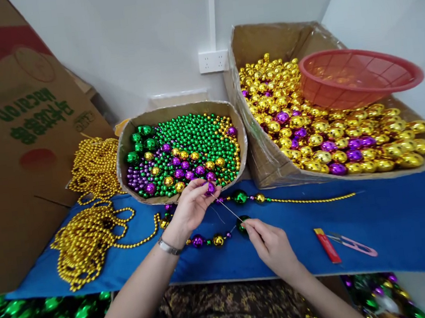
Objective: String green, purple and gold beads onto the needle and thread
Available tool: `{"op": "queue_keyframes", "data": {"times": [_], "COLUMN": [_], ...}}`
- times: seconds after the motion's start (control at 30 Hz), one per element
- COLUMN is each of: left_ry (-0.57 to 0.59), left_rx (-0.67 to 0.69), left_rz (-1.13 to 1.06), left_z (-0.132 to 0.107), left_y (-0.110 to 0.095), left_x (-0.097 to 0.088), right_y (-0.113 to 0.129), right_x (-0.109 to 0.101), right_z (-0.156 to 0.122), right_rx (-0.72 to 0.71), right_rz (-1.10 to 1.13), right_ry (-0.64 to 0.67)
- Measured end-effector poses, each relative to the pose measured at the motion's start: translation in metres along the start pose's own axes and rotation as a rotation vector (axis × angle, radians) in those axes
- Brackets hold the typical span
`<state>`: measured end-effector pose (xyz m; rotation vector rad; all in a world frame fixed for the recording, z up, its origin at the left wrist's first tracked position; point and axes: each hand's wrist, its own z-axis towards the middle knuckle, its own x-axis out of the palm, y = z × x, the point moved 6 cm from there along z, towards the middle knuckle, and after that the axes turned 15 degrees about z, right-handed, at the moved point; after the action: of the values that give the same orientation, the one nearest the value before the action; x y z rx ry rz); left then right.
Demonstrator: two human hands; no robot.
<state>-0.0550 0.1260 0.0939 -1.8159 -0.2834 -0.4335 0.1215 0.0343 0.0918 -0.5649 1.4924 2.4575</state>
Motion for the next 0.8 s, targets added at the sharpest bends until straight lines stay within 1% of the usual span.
{"op": "queue_keyframes", "data": {"times": [0.13, 0.37, 0.43, 0.53, 0.6, 0.67, 0.73, 0.8], "left_ry": [-0.024, -0.012, -0.024, -0.064, -0.07, -0.054, -0.03, -0.009], "left_rx": [-0.016, 0.053, 0.111, 0.257, 0.355, 0.42, 0.422, 0.362], "left_rz": [-0.042, 0.009, 0.056, 0.185, 0.311, 0.413, 0.43, 0.369], "left_z": [-0.002, -0.005, -0.006, -0.009, -0.014, -0.018, -0.021, -0.022], "left_y": [0.004, 0.003, 0.001, -0.001, -0.001, 0.001, 0.003, 0.007], "left_x": [0.005, 0.006, 0.005, 0.005, 0.008, 0.013, 0.016, 0.017], "right_y": [0.0, 0.0, -0.001, 0.0, 0.0, 0.0, -0.001, -0.002], "right_x": [0.002, 0.0, 0.0, -0.001, 0.0, 0.0, 0.0, 0.0], "right_z": [-0.002, -0.003, -0.004, -0.005, -0.005, -0.003, -0.002, -0.001], "right_rx": [-0.012, -0.021, -0.036, -0.063, -0.062, -0.039, -0.014, -0.003], "right_rz": [-0.038, -0.065, -0.097, -0.159, -0.172, -0.162, -0.139, -0.113], "right_ry": [0.008, 0.005, -0.004, -0.037, -0.043, -0.036, -0.031, -0.024]}}
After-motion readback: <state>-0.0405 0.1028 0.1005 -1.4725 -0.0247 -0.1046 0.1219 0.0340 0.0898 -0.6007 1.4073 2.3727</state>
